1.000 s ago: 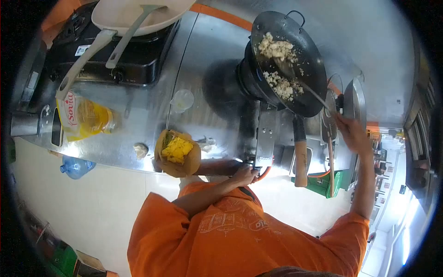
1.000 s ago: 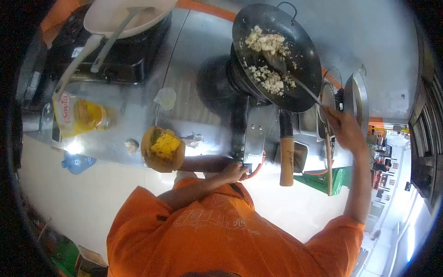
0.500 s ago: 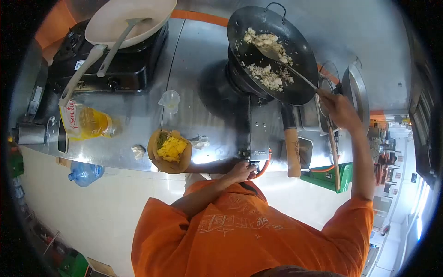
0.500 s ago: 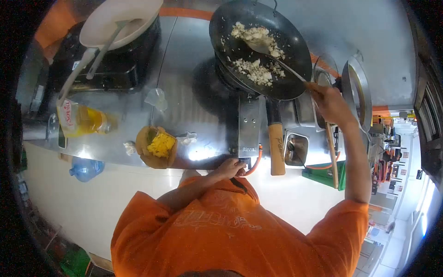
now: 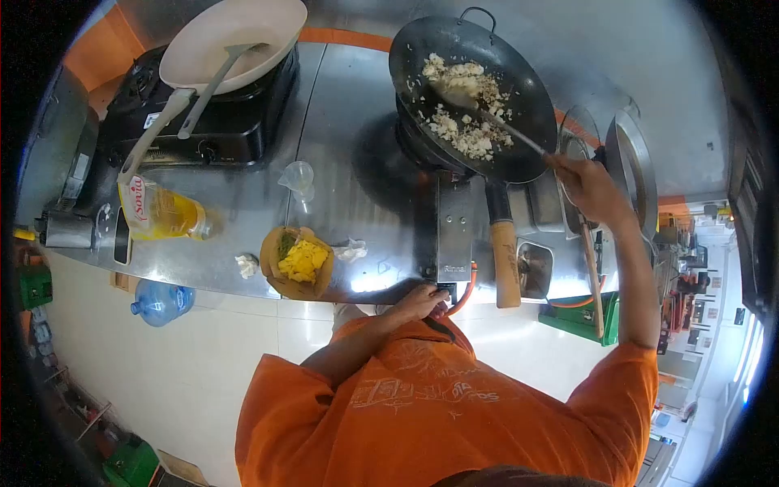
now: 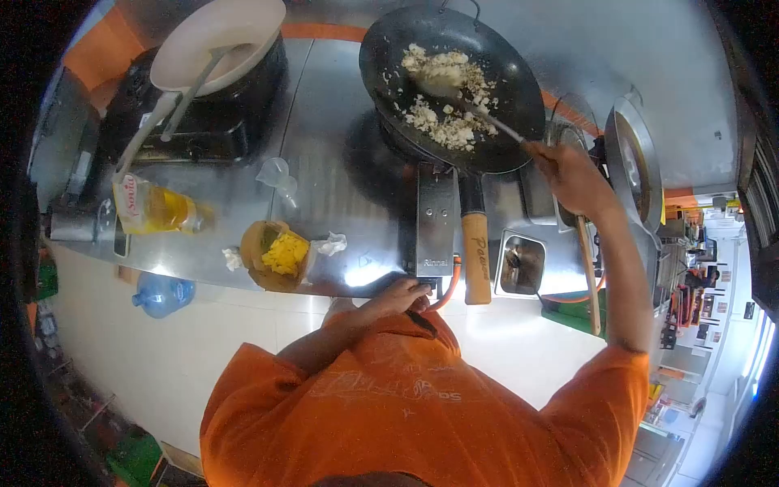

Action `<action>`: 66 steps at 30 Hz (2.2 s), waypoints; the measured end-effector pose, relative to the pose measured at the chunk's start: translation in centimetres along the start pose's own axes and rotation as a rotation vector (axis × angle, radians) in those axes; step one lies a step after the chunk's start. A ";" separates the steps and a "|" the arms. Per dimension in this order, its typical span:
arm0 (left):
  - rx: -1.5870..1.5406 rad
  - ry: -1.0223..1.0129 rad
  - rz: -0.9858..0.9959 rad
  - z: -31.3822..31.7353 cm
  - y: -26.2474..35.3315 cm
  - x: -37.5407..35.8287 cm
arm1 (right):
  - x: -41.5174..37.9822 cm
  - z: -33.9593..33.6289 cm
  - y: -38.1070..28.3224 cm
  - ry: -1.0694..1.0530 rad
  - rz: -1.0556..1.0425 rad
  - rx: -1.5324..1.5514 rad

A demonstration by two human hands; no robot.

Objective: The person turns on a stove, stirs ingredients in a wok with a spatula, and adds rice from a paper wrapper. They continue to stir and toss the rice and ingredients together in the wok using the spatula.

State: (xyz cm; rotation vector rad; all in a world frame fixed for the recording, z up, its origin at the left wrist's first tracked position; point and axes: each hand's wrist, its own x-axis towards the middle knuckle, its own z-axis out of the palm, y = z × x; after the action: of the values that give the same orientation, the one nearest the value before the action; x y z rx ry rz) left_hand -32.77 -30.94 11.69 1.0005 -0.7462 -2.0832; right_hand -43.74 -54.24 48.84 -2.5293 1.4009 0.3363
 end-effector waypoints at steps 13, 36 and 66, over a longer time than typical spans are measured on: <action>0.340 -0.081 0.253 3.7 16.2 -7.0 | -3.6 -6.4 3.2 0.078 0.011 -0.104; -0.615 0.224 0.041 11.7 20.8 -2.7 | 0.7 0.3 5.2 0.107 -0.243 0.101; -0.471 0.301 0.060 11.3 21.5 -3.2 | -2.3 0.8 6.0 -0.054 -0.126 0.012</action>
State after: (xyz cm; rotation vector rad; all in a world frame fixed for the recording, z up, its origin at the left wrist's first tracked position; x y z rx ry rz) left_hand -33.25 -38.97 34.85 0.9731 -0.1196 -1.8729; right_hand -50.13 -55.21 48.23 -2.5633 1.2141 0.3685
